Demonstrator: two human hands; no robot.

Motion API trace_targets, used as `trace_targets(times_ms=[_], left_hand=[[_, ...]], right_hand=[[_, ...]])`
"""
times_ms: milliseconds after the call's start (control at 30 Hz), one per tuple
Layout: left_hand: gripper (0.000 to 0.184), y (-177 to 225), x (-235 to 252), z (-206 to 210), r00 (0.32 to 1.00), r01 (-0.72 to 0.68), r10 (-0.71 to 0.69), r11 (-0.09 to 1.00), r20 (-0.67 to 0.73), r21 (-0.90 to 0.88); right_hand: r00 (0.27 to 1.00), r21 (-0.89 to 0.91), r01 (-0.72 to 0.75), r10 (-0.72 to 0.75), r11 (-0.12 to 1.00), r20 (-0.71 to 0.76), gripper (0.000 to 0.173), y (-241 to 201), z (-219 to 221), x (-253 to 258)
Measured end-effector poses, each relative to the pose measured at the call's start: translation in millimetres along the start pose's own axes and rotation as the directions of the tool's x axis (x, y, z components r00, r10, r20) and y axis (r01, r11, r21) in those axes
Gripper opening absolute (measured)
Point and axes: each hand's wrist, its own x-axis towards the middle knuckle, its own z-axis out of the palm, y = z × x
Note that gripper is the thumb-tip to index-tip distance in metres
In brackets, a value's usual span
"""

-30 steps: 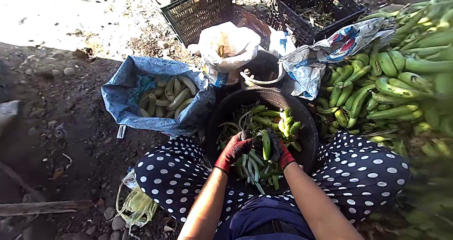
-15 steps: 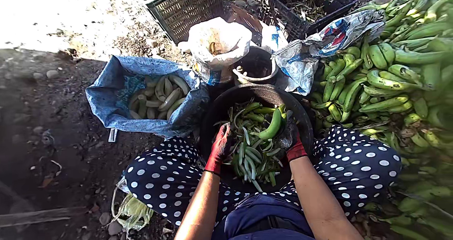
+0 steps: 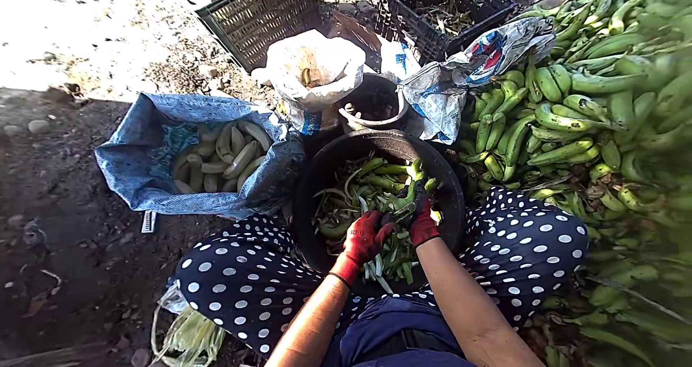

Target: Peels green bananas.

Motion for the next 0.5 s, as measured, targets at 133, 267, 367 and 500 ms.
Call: trace_targets(times_ms=[133, 267, 367, 500], left_hand=[[0.057, -2.4, 1.6, 2.9, 0.999, -0.026, 0.027, 1.000, -0.040, 0.011], [0.052, -37.6, 10.7, 14.7, 0.986, 0.122, -0.140, 0.978, -0.094, -0.172], [0.055, -50.5, 12.9, 8.4, 0.978, 0.198, -0.206, 0.961, -0.020, -0.191], [0.052, -30.4, 3.0, 0.9, 1.000, 0.012, -0.012, 0.971, 0.003, -0.240]], right_hand=[[0.999, -0.102, 0.019, -0.021, 0.995, -0.024, 0.048, 5.3, -0.7, -10.1], [0.997, 0.022, -0.058, 0.057, 0.998, 0.041, 0.045, 7.0, 0.7, -8.0], [0.992, -0.052, -0.102, 0.105, 0.993, 0.065, 0.048, -4.1, 2.5, -8.2], [0.983, -0.359, -0.089, 0.140, 0.929, 0.119, 0.044, -18.5, -3.6, -3.3]])
